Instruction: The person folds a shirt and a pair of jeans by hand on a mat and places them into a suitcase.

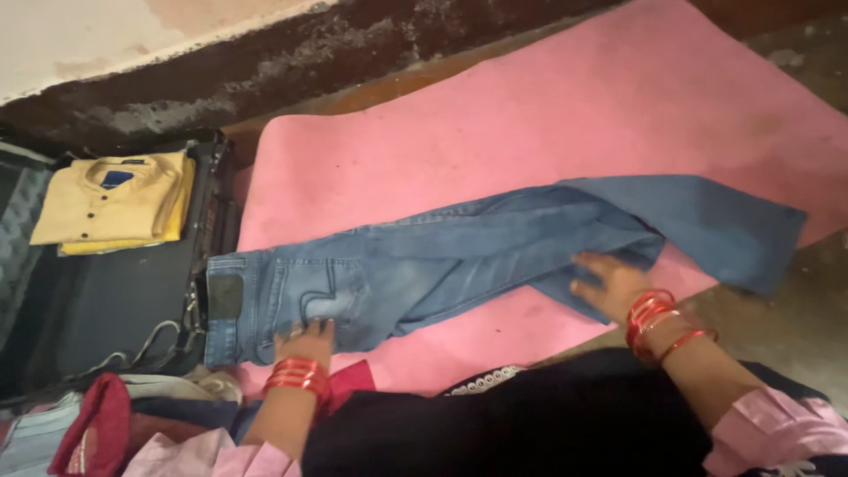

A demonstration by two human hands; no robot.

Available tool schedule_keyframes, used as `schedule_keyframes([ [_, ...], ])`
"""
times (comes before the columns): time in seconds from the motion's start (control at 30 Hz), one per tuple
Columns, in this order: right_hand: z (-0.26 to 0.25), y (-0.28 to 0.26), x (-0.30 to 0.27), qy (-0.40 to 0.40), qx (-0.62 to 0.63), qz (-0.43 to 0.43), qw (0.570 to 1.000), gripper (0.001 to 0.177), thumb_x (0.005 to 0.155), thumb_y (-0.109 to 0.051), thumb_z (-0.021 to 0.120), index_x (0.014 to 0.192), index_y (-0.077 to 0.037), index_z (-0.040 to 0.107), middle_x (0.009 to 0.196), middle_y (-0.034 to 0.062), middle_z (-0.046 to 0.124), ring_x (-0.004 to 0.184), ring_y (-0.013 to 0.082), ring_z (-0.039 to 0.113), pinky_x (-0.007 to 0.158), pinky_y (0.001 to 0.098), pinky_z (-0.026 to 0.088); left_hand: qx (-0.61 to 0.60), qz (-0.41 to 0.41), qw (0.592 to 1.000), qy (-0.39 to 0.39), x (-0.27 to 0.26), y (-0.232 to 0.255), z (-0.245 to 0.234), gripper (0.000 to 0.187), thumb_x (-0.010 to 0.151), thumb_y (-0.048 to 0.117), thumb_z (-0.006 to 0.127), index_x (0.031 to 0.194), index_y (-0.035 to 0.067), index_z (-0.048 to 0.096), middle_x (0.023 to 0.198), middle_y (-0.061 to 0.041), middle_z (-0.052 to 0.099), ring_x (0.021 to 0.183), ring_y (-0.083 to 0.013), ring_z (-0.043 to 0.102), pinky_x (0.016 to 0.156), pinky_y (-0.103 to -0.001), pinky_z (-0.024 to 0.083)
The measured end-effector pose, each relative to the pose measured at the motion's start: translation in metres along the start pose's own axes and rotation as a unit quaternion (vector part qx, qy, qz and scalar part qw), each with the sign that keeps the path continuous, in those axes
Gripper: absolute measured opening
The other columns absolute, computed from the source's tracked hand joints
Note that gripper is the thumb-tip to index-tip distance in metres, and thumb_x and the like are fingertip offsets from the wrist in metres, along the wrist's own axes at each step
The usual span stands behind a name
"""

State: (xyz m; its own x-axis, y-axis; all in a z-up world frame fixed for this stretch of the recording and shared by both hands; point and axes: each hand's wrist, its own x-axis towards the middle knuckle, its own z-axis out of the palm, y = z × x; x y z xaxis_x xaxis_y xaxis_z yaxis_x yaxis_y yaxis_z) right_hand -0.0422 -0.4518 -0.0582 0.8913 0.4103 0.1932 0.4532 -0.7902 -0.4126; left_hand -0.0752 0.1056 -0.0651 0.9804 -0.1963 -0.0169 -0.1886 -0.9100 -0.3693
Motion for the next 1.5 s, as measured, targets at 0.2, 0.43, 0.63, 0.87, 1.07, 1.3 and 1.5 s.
schedule_keyframes([
  [0.2,-0.03,0.028,-0.025,0.019,0.034,0.436,0.899,0.041,0.087,-0.031,0.072,0.127,-0.021,0.072,0.113,0.0069,0.078,0.105,0.0298,0.074,0.093,0.0422,0.057,-0.178,0.084,0.98,-0.017,0.084,0.123,-0.106,0.04,0.087,0.011,0.055,0.122,0.022,0.07,0.104,-0.01,0.074,0.094,-0.0316,0.073,0.084,-0.053,0.056],
  [0.43,-0.028,0.077,-0.023,0.146,-0.212,0.452,0.854,0.068,0.08,-0.025,0.077,0.146,-0.023,0.06,0.148,0.0161,0.052,0.136,0.0376,0.048,0.102,0.0622,0.04,-0.273,0.147,0.941,0.132,0.168,0.252,-0.166,0.052,0.088,0.012,0.054,0.14,0.013,0.058,0.143,-0.013,0.058,0.131,-0.0371,0.053,0.104,-0.063,0.041],
  [0.63,-0.015,0.145,-0.03,0.112,-0.225,0.408,0.878,0.052,0.087,-0.022,0.066,0.139,-0.022,0.064,0.146,0.0125,0.059,0.132,0.033,0.055,0.11,0.0602,0.037,-0.26,0.141,0.952,0.074,0.219,0.295,-0.154,0.05,0.09,0.014,0.053,0.141,0.014,0.057,0.132,-0.012,0.064,0.118,-0.0352,0.063,0.108,-0.065,0.036],
  [0.87,-0.149,0.161,-0.01,0.047,-0.076,0.365,0.927,0.044,0.096,-0.041,0.066,0.124,-0.009,0.074,0.117,0.0196,0.075,0.108,0.0392,0.071,0.095,0.0452,0.054,-0.399,0.107,0.908,0.068,0.272,0.21,-0.146,0.02,0.084,0.018,0.063,0.096,0.017,0.08,0.1,-0.013,0.076,0.093,-0.0313,0.073,0.089,-0.043,0.059],
  [1.07,-0.216,0.04,0.035,-0.139,0.099,0.288,0.942,0.057,0.085,-0.051,0.068,0.119,-0.006,0.076,0.115,0.0158,0.078,0.106,0.03,0.073,0.095,0.0387,0.055,-0.404,-0.092,0.895,0.166,0.172,0.154,-0.259,0.042,0.074,0.015,0.072,0.116,0.014,0.071,0.117,-0.018,0.068,0.102,-0.0408,0.064,0.085,-0.054,0.052],
  [1.3,-0.206,-0.099,0.012,-0.05,0.691,0.352,0.63,0.031,0.099,-0.02,0.056,0.115,0.002,0.07,0.105,0.0162,0.074,0.096,0.0294,0.068,0.09,0.0474,0.053,-0.68,0.252,0.672,0.148,-0.05,0.226,-0.379,0.103,0.075,0.039,0.085,0.158,0.003,0.036,0.153,-0.024,0.049,0.144,-0.0384,0.047,0.119,-0.045,0.037],
  [1.5,-0.184,-0.159,-0.021,0.165,0.819,0.257,0.485,0.026,0.107,-0.023,0.054,0.12,-0.003,0.064,0.117,0.0119,0.068,0.11,0.0262,0.064,0.103,0.045,0.053,-0.618,0.16,0.718,0.277,-0.085,0.203,-0.399,0.08,0.077,0.019,0.078,0.151,0.007,0.052,0.151,-0.018,0.06,0.141,-0.0343,0.058,0.12,-0.04,0.046],
])
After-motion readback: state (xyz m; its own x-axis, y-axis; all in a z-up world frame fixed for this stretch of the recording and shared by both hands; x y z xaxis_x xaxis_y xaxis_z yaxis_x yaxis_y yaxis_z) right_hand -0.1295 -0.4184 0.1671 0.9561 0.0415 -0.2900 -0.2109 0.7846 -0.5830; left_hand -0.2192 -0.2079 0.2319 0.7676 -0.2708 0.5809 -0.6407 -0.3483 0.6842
